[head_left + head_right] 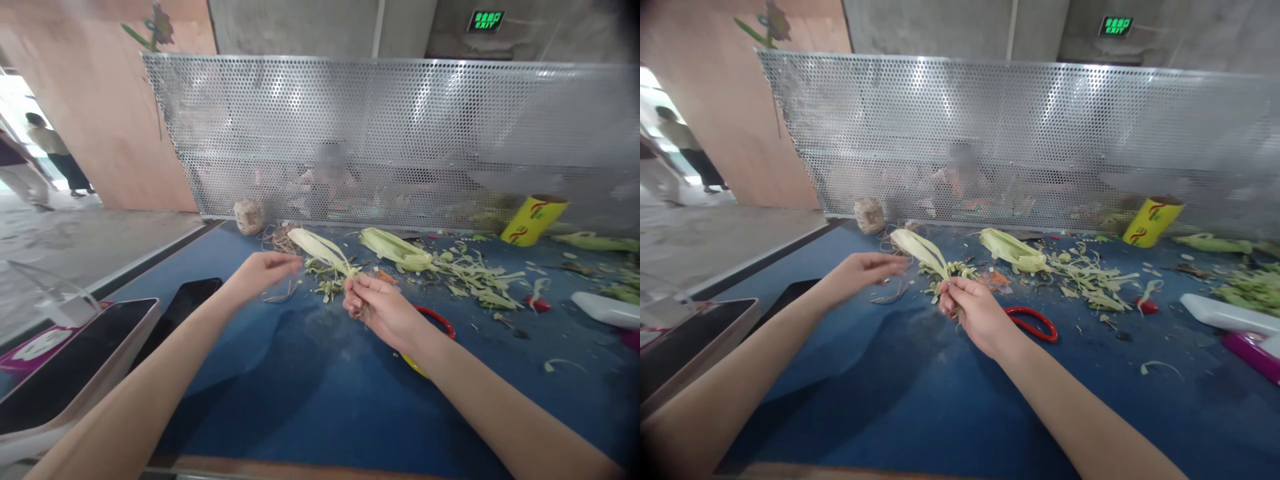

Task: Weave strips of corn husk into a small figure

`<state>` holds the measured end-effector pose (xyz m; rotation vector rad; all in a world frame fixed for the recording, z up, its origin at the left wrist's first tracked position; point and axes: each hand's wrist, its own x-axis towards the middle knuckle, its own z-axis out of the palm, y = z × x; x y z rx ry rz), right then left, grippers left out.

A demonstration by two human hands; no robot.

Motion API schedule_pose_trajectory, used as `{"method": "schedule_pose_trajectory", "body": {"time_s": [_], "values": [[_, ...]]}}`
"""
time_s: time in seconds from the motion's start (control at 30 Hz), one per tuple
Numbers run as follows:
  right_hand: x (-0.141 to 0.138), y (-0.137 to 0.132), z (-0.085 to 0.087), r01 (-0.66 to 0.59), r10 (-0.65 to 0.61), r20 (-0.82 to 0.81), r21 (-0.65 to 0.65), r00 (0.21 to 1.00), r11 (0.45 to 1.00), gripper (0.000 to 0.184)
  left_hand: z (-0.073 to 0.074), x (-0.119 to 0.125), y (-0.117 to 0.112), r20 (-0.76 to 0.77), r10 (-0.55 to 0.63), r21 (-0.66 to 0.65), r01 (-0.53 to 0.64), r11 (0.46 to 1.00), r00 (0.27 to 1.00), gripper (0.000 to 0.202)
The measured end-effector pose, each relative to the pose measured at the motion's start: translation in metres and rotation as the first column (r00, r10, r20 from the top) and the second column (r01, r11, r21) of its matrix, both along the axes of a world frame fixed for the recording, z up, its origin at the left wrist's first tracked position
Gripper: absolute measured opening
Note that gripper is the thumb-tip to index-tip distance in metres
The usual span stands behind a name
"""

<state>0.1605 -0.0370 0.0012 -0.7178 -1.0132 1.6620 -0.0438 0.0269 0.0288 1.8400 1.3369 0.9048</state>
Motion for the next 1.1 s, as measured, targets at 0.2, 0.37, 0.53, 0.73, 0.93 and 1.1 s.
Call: {"method": "schedule_pose_trajectory", "body": {"time_s": [0.2, 0.37, 0.53, 0.73, 0.93, 1.1], "values": [[0.008, 0.005, -0.002, 0.094, -0.094, -0.01, 0.01, 0.996, 0.996, 0.015, -0.006, -0.003, -0.008, -0.653, 0.002, 0.082, 0.068, 0.994, 0.757, 0.052], [0.009, 0.003, 0.001, 0.091, -0.091, 0.001, 0.032, 0.996, 0.995, 0.012, -0.007, -0.001, -0.008, -0.737, -0.003, 0.094, 0.107, 0.99, 0.676, 0.045], [0.009, 0.003, 0.004, 0.125, -0.125, -0.006, 0.024, 0.992, 0.992, 0.012, -0.01, -0.006, -0.004, -0.699, 0.068, 0.184, 0.087, 0.979, 0.712, 0.041], [0.009, 0.003, 0.004, 0.138, -0.138, -0.01, 0.008, 0.99, 0.99, 0.012, -0.009, -0.007, -0.004, -0.61, 0.198, 0.32, 0.011, 0.947, 0.767, 0.037], [0.009, 0.004, 0.002, 0.125, -0.125, -0.005, 0.03, 0.992, 0.992, 0.012, -0.006, -0.011, -0.002, -0.586, 0.209, 0.303, -0.027, 0.953, 0.783, 0.034], [0.008, 0.004, 0.001, 0.117, -0.118, 0.019, 0.046, 0.993, 0.992, 0.012, -0.005, -0.011, -0.002, -0.564, 0.159, 0.235, -0.027, 0.972, 0.811, 0.04]]}}
